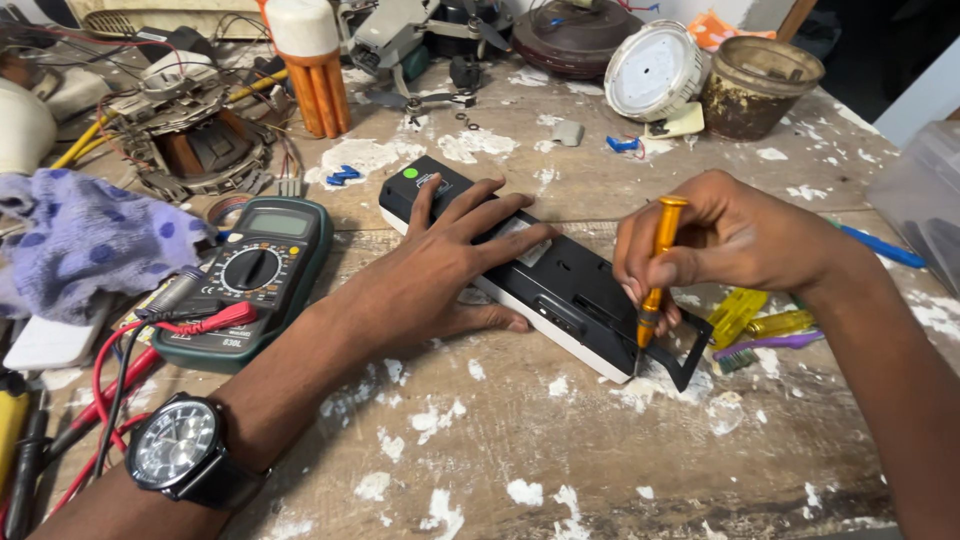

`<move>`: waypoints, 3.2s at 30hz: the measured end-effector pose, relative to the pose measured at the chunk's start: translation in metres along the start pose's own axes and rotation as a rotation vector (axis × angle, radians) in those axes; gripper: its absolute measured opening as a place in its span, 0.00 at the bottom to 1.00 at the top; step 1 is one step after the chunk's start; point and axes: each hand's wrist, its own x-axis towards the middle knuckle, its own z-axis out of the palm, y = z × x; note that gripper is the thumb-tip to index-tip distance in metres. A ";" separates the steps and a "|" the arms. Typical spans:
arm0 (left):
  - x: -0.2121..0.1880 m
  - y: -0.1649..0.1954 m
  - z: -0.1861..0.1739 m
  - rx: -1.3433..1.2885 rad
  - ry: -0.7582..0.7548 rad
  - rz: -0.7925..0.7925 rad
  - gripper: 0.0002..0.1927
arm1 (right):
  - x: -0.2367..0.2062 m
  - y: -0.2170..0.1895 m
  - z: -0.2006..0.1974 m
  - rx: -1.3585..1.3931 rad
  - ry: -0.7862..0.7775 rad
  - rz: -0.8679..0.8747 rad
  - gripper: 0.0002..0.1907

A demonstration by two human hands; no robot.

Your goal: The person picks up a black electronic device from the workbench, opens a plastic toolbox, and selects a screwdriver. They use the screwdriver to unscrew screws from the device, remove a black bracket from its back, and turn the device over while continuing to unscrew it.

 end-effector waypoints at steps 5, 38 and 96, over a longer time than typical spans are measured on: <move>0.002 0.006 0.003 0.015 0.025 0.152 0.42 | 0.000 -0.007 0.007 -0.104 0.112 0.044 0.09; 0.034 0.061 0.035 -0.149 0.087 0.057 0.46 | -0.009 -0.040 0.025 -0.536 -0.037 -0.110 0.03; 0.012 0.026 0.023 -0.166 0.082 0.215 0.47 | -0.001 -0.038 0.066 -0.854 0.262 -0.062 0.14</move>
